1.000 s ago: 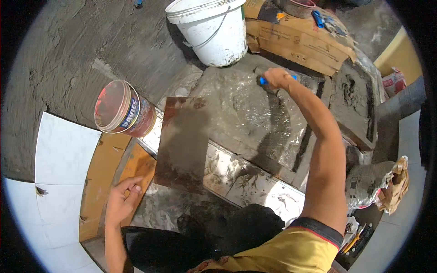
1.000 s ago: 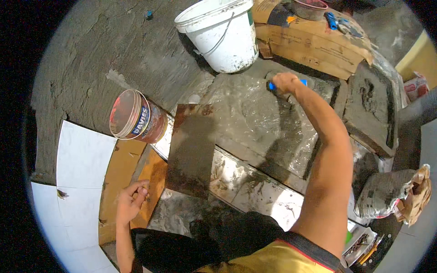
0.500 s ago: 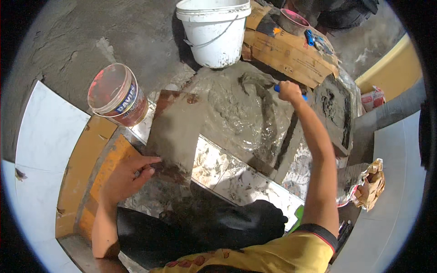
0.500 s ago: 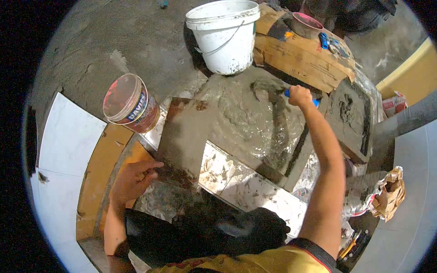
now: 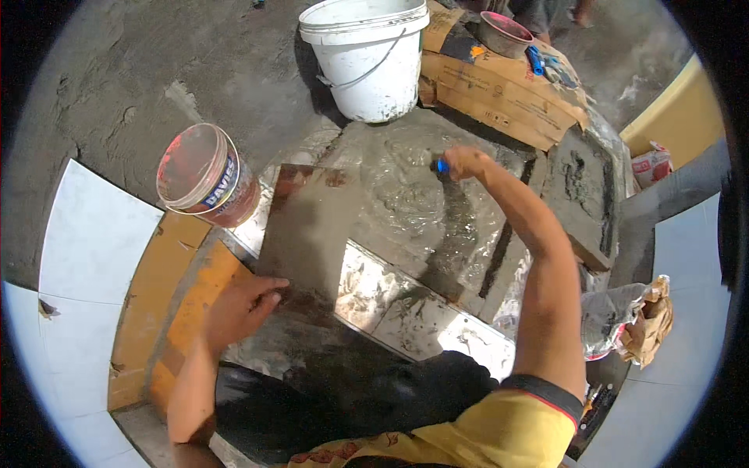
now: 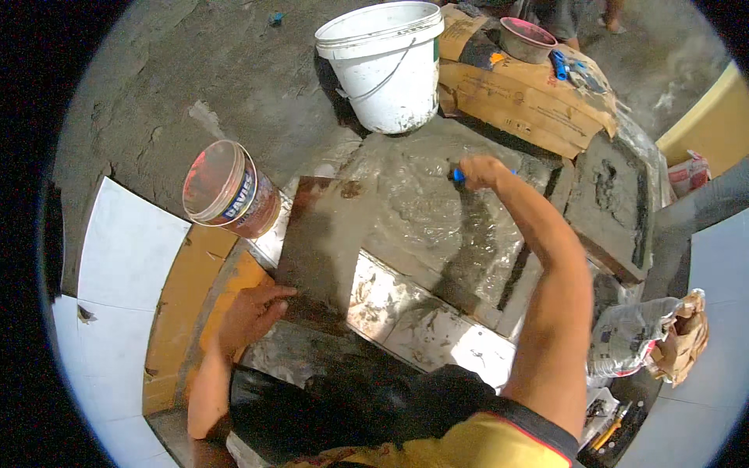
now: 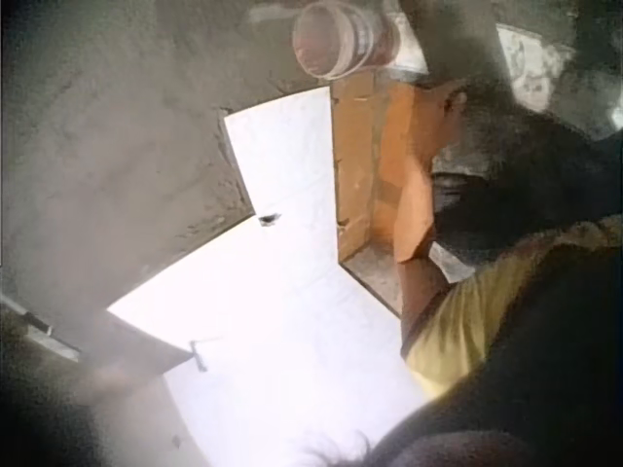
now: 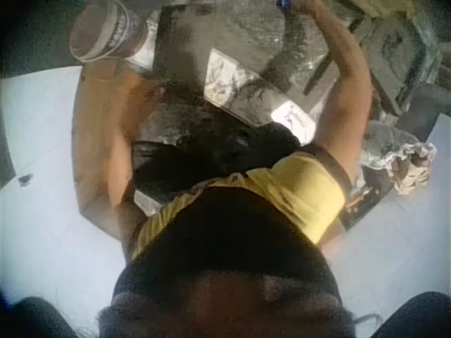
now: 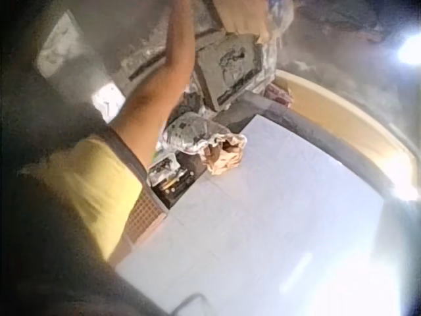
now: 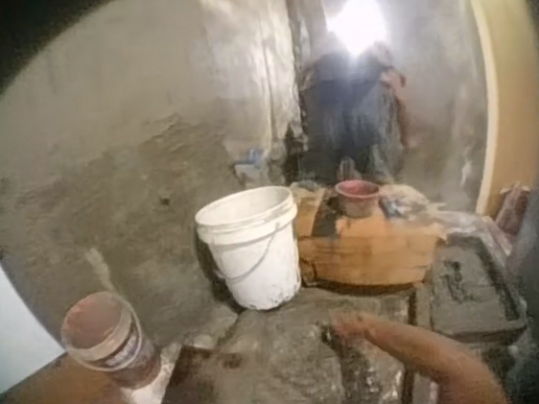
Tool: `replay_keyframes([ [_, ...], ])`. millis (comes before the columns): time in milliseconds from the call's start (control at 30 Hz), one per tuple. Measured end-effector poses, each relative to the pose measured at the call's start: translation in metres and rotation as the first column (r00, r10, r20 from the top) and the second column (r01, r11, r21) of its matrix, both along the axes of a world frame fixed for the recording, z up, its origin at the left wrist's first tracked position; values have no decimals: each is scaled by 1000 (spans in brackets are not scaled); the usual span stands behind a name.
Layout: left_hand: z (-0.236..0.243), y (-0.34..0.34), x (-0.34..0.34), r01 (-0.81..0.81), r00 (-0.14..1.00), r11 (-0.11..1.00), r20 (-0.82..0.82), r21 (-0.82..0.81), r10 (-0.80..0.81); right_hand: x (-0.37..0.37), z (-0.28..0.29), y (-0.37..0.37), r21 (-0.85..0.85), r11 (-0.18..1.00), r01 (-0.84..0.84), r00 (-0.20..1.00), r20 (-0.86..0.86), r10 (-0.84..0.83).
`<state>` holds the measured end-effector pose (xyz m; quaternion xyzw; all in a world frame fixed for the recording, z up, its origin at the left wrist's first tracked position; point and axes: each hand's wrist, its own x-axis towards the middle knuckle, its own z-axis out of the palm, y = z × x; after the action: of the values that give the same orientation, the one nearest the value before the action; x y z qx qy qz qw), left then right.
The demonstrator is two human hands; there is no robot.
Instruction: The person wipes a tile surface with a sponge, then scoops wet cement from a container onto a board and applies it to a wall using a trowel.
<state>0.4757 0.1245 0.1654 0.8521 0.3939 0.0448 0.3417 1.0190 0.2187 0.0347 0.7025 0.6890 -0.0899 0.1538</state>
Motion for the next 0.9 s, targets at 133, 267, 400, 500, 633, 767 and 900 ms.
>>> replay_keyframes([
  [133, -8, 3, -4, -31, 1000, 998, -4, -62, 31, 11, 48, -83, -11, 984, -180, 968, 173, 180],
  [267, -6, 1, -10, -17, 994, 999, 110, 44, 12, 46, 65, -146, 35, 981, 190, 967, 165, -194],
  [400, 1, -3, -5, -14, 995, 1000, 101, -4, 14, 43, 27, -148, 86, 853, 515, 851, 71, -521],
  [500, 3, -5, 2, 79, 991, 989, 94, 121, -91, 17, -2, -133, 106, 865, 490, 871, -16, -491],
  [633, -1, -7, 2, 111, 974, 992, 207, -57, -97, 4, 3, -144, 182, 923, 338, 933, 62, -354],
  [767, -4, 0, -1, 49, 989, 991, 145, -128, -30, 27, 13, -167, 205, 798, 566, 822, -69, -565],
  [900, -6, 1, -6, 94, 979, 980, 196, -178, -58, 44, -29, -166, 213, 630, 747, 664, -191, -723],
])
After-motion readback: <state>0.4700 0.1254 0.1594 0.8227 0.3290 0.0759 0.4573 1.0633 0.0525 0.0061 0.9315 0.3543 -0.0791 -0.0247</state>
